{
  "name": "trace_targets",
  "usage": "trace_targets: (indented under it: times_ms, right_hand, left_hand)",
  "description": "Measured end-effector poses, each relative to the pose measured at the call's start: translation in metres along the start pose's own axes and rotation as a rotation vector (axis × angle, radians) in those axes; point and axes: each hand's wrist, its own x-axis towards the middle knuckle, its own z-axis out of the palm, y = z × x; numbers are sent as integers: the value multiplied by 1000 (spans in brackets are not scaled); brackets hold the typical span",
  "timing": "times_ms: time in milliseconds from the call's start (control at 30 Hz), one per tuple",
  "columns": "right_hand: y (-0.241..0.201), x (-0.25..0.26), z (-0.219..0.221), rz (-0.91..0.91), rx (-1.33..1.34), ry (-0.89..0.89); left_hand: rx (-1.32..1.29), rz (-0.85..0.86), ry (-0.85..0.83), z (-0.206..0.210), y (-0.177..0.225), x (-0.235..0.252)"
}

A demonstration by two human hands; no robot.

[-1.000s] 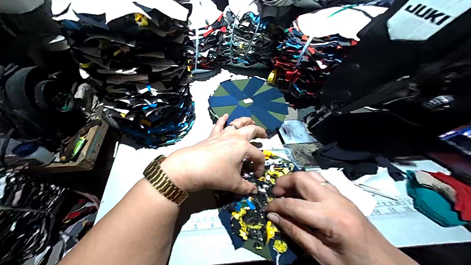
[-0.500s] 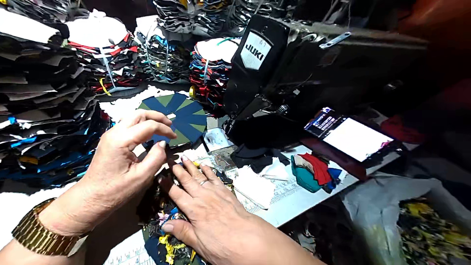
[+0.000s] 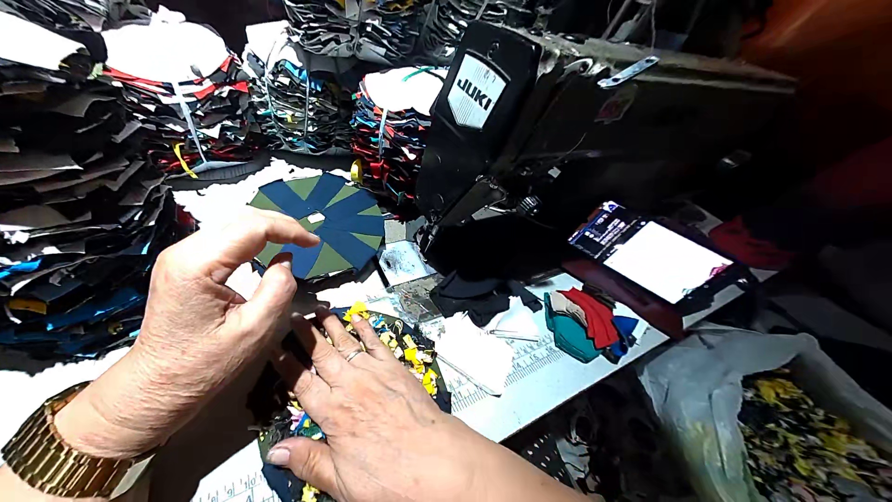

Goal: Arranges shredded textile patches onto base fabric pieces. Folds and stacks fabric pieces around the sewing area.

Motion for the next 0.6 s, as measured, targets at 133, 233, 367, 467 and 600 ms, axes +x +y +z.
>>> trace_targets:
  times_ms: [133, 233, 367, 467, 600]
  right_hand:
    - [-1, 0, 2, 20, -20, -33]
    - [-1, 1, 0, 13, -24, -43]
    - [-2, -2, 1, 4, 4, 26]
    - [-3, -8, 0, 9, 35, 47]
    - [-4, -12, 0, 11, 19, 135]
  left_hand:
    - [2, -11, -8, 3, 0, -1]
    - [-46, -7, -55, 10, 5, -4]
    - [-79, 79, -180, 26, 14, -11]
    - [-22, 199, -336, 37, 13, -17]
    - [9, 272, -437, 48, 9, -24]
